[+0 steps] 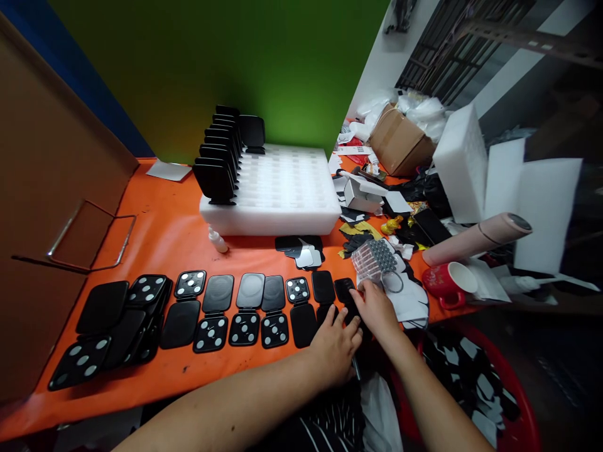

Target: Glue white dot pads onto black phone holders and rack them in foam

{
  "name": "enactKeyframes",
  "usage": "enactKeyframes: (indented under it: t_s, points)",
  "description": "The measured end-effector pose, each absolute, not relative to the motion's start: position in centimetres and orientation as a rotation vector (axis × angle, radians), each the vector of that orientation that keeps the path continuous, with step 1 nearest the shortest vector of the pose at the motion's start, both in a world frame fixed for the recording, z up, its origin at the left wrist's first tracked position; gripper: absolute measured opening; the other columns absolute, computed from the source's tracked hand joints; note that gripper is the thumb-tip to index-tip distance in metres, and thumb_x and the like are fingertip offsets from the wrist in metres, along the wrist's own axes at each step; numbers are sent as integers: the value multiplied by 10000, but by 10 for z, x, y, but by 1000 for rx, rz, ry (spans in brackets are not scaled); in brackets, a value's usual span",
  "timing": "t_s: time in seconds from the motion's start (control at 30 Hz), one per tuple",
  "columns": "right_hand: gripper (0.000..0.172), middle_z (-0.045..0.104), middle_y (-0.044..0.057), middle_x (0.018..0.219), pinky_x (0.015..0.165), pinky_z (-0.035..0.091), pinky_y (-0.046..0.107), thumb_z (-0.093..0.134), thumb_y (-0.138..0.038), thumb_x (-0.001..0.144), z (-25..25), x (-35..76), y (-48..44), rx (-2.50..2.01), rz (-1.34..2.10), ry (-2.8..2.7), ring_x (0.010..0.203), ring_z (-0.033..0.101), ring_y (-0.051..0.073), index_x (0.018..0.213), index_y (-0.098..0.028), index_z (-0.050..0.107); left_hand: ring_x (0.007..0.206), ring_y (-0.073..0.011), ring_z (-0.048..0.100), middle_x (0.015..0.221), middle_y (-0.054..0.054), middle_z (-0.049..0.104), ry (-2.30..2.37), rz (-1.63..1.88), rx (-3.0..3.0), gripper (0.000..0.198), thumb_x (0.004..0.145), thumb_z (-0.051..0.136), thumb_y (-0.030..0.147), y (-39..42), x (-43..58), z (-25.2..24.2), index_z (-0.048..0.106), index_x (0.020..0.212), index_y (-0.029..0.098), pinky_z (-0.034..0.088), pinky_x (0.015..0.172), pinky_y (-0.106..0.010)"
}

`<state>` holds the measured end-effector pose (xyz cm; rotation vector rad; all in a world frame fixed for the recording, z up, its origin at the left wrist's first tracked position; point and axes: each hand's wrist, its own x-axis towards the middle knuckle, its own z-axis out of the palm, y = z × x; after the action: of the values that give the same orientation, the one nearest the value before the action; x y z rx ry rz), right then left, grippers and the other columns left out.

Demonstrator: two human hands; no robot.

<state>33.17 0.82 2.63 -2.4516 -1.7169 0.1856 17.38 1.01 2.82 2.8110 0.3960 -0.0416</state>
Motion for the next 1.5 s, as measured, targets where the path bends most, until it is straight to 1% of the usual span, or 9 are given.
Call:
enactKeyframes:
  t_s: [0.07,0.2,0.43,0.57,0.73,0.9,1.03,1.27,1.5]
  points:
    - [297,623,97,970,770,423,313,339,-308,874,27,327,-2,-2292,201,-1809,912,565,207,979,-160,574,1248,-356,207,1379,-98,313,396,-33,2816,711,741,477,528,10,173,28,330,1319,141,66,1001,-554]
    - [371,517,70,1240,973,333,356,309,-297,890,28,320,-18,-2087,315,-2077,1152,450,195,1157,-169,532,1253,-357,199,1366,-121,319,397,-47,2834,742,717,502,550,9,172,27,335,1316,145,48,1003,-549]
    - [369,517,81,1231,1028,225,419,306,-262,895,31,312,-7,-2226,214,-2253,1136,477,193,1163,-169,543,1268,-368,157,1346,-143,343,351,-74,2882,813,665,535,588,8,170,22,350,1309,127,-25,1017,-513]
    - [344,550,70,1198,1014,220,423,329,-262,888,38,310,-2,-2244,164,-2251,1097,509,196,1125,-196,570,1268,-383,137,1348,-159,327,361,-22,2901,851,636,550,603,5,169,19,358,1300,106,-30,1016,-509]
    - [351,676,58,923,813,388,311,321,-337,888,51,299,30,-2285,238,-2086,873,602,191,932,-225,650,1253,-365,168,1342,-113,348,390,82,2851,776,682,484,610,10,171,22,372,1292,143,14,1010,-529]
    - [352,576,66,1103,813,370,259,417,-335,850,50,283,95,-2161,319,-1980,995,521,185,1163,-206,514,1203,-280,298,1290,-98,412,388,186,2776,644,737,442,580,15,167,34,456,1202,134,113,1032,-452]
    - [450,529,91,1118,815,354,282,568,-416,749,45,282,123,-2192,358,-2182,1006,493,217,1145,-208,523,1207,-225,324,1311,-69,403,439,219,2712,500,808,400,493,14,136,47,468,1173,157,154,1040,-407]
    - [365,586,117,890,768,363,310,443,-450,821,40,282,109,-2132,-37,-2384,901,518,235,944,-157,623,1254,-204,294,1362,-50,358,772,142,2592,422,850,372,415,19,66,53,450,1208,205,174,1044,-381]
    - [337,600,105,829,732,366,298,310,-304,881,54,298,91,-2065,-49,-2179,833,529,214,827,-168,614,1286,-240,227,1394,-104,291,813,103,2610,553,837,371,464,20,71,46,377,1286,143,141,1046,-407]
